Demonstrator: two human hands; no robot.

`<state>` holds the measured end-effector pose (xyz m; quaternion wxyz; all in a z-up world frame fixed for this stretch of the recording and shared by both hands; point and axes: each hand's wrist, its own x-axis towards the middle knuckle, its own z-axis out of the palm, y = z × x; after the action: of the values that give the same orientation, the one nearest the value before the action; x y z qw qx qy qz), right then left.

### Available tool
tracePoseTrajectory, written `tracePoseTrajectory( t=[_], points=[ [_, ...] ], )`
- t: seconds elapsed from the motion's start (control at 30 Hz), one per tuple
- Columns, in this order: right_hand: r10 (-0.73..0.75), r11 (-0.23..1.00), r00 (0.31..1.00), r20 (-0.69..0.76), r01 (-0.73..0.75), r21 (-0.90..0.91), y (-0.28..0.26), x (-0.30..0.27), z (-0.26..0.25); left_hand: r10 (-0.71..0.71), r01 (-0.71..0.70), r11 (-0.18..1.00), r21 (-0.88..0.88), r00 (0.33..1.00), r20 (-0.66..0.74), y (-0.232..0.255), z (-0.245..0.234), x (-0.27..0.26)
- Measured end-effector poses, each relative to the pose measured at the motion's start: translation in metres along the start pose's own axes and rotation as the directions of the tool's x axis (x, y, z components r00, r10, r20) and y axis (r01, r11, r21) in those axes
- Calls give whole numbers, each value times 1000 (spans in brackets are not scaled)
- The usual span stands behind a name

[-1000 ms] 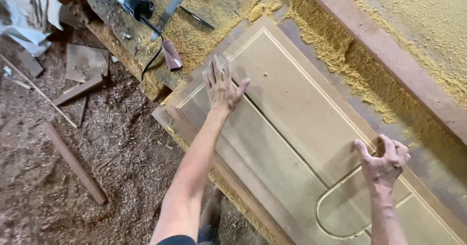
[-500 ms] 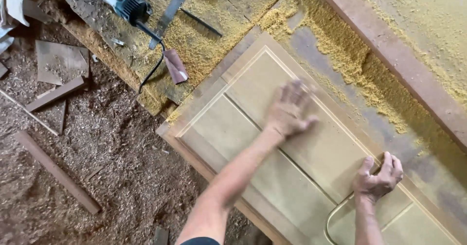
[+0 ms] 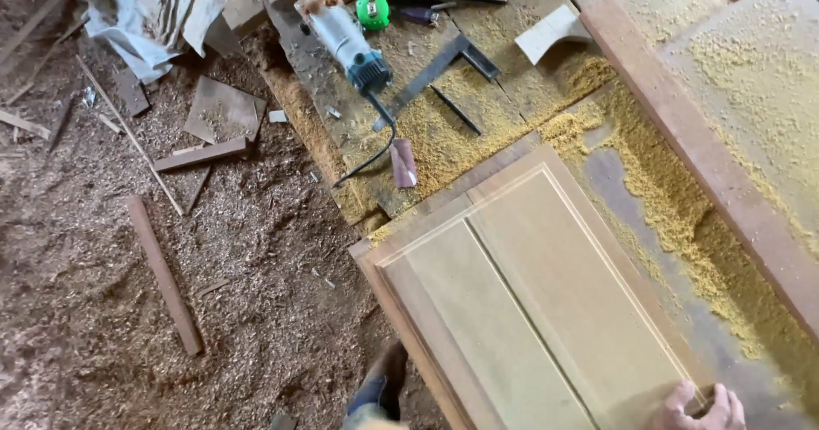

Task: Sanding a carved wooden panel, marking measurements with a square and pencil, and using a hammer to remove a guide rail.

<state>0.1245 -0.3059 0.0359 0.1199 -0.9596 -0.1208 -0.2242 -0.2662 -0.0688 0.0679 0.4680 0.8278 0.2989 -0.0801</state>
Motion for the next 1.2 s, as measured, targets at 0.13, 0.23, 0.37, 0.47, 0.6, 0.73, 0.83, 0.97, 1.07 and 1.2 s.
tracePoseTrajectory(
  t=[0.13, 0.23, 0.37, 0.47, 0.6, 0.73, 0.83, 0.97, 1.07, 1.2],
  points=[
    [-64, 972, 995, 74, 46, 232, -109, 25, 35, -14, 8, 999, -43, 989, -149, 12, -147, 161],
    [-216, 760, 954, 208, 30, 650, -246, 42, 104, 227, -191, 974, 124, 873, -432, 15, -205, 317],
    [-337, 601, 927, 162, 80, 795, -420, 97, 175, 372, -222, 912, 345, 801, -470, 16, -245, 517],
    [-270, 822, 829, 491, -67, 565, -472, 121, 219, 441, -304, 868, 391, 834, -331, 40, -273, 597],
    [-381, 810, 909, 170, 238, 536, -471, 128, 232, 451, -366, 746, 556, 892, -19, 23, -285, 664],
    [-434, 723, 888, 154, 241, 647, -457, 121, 210, 713, -467, 424, 776, 700, 32, 29, -311, 681],
    [-334, 633, 876, 349, -66, 771, -435, 101, 169, 614, -445, 422, 790, 781, 112, 72, -350, 672],
    [-37, 232, 735, 677, -652, 721, -391, 65, 73, 475, -378, 692, 615, 880, 7, 140, -428, 628],
    [108, 94, 389, 915, -920, 380, -327, 37, 8, 489, -428, 825, 368, 868, -89, 181, -478, 545],
    [263, -310, 176, 949, -916, 256, -272, 3, -32, 612, -602, 789, 118, 787, -79, 180, -436, 422]
  ],
)
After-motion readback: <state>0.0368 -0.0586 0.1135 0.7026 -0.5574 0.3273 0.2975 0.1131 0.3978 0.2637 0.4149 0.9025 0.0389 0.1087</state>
